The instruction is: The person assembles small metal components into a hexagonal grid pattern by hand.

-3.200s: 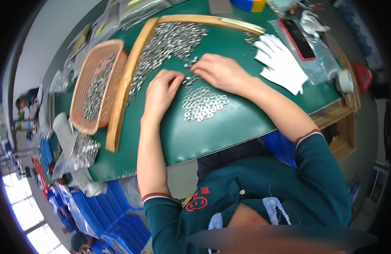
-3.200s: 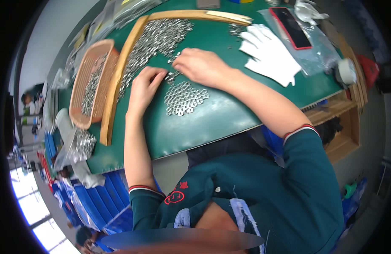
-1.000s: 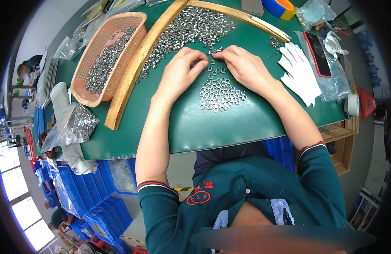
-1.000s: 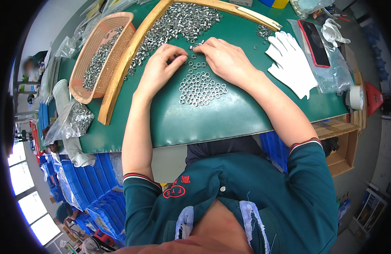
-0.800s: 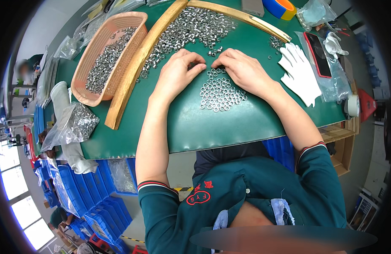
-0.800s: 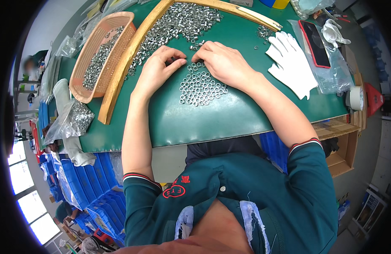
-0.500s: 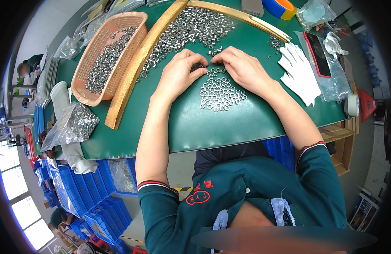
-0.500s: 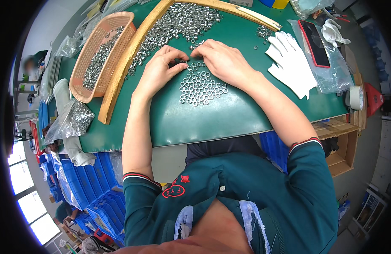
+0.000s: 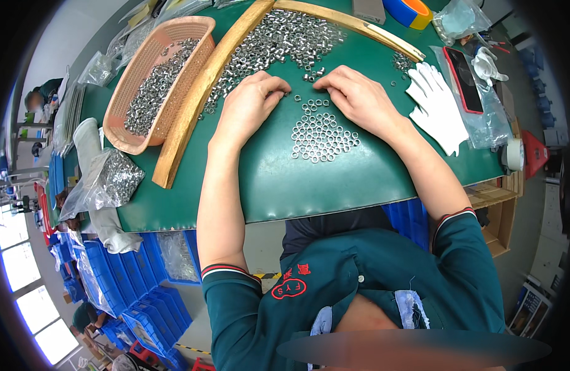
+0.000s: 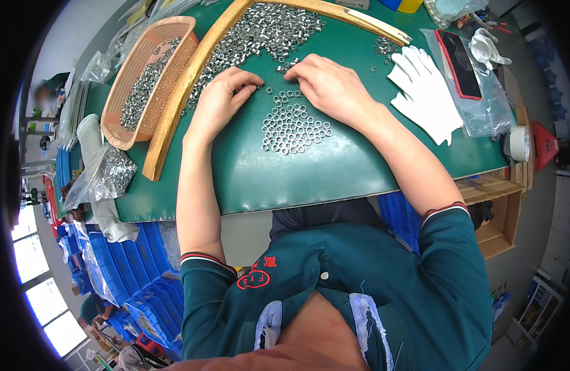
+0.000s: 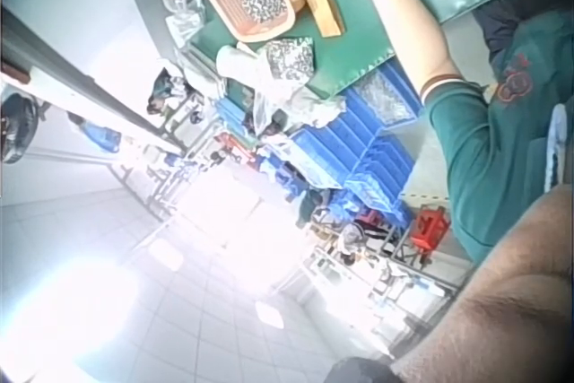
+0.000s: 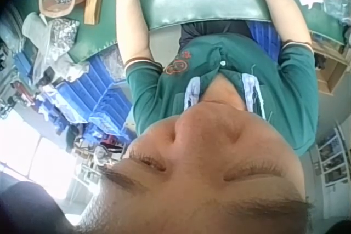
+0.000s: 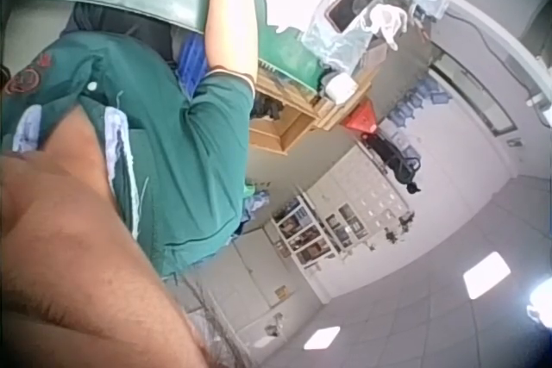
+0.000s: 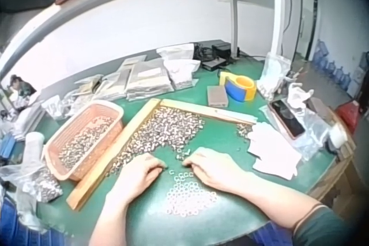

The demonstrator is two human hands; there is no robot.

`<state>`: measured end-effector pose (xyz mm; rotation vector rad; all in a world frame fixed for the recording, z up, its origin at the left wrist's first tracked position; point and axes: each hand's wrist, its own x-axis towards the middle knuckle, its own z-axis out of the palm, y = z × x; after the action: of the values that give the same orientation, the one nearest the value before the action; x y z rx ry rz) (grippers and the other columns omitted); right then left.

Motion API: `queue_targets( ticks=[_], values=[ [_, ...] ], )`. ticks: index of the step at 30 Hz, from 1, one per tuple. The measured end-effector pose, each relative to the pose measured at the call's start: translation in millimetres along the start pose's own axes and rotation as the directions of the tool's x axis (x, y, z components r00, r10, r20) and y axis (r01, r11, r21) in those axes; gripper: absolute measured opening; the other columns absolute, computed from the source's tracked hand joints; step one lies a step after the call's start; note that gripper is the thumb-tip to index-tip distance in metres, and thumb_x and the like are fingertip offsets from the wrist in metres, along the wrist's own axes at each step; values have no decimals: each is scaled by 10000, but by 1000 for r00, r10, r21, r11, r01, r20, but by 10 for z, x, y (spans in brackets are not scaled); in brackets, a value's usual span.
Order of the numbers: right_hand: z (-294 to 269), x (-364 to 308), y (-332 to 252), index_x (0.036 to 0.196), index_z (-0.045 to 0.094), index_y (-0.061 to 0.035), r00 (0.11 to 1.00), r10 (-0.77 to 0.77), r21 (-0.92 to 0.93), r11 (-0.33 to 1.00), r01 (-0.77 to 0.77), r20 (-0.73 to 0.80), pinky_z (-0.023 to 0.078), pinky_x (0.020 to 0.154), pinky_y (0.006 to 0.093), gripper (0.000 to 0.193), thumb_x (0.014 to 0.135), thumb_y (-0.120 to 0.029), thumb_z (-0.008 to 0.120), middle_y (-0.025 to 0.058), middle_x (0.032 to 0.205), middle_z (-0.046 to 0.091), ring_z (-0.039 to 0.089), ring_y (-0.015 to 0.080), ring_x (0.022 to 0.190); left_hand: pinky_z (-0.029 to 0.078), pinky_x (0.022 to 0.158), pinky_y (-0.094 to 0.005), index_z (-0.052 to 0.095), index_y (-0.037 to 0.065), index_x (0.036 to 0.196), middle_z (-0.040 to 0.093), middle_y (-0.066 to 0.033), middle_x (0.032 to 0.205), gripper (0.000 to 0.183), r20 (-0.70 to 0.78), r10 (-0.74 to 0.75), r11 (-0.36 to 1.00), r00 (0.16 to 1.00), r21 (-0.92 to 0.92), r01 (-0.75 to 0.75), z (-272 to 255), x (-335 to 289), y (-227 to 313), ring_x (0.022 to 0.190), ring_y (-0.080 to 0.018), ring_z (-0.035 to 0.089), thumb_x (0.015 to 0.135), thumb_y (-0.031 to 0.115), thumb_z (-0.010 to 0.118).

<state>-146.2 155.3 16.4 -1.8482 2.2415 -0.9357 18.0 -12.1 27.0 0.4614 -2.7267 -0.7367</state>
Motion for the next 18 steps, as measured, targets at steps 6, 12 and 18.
queue_targets(
  ticks=[6, 12, 18],
  values=[
    [-13, 4, 55, 1011, 671, -137, 999, 41, -19, 999, -42, -17, 515, 829, 380, 172, 901, -126, 538, 49, 998, 626, 622, 245, 987, 503, 812, -381, 693, 96, 959, 635, -81, 919, 128, 5, -52, 998, 999, 32, 52, -54, -13, -13, 945, -257, 619, 862, 161, 639],
    [5, -10, 17, 1042, 664, -113, 999, -42, 11, 999, 42, 11, 509, 797, 348, 183, 904, -84, 548, 55, 995, 622, 632, 240, 942, 508, 789, -391, 672, 84, 947, 635, -81, 909, 127, 35, -125, 991, 991, 48, 124, -12, 7, 73, 899, -261, 630, 852, 167, 659],
    [3, -5, 30, 1039, 669, -114, 1000, -10, 25, 1000, 10, 12, 509, 796, 349, 187, 898, -83, 549, 50, 992, 624, 631, 238, 939, 509, 799, -380, 658, 69, 929, 638, -79, 921, 119, 41, -107, 989, 993, -93, 111, 13, 18, 48, 901, -252, 633, 863, 168, 652]
  ],
)
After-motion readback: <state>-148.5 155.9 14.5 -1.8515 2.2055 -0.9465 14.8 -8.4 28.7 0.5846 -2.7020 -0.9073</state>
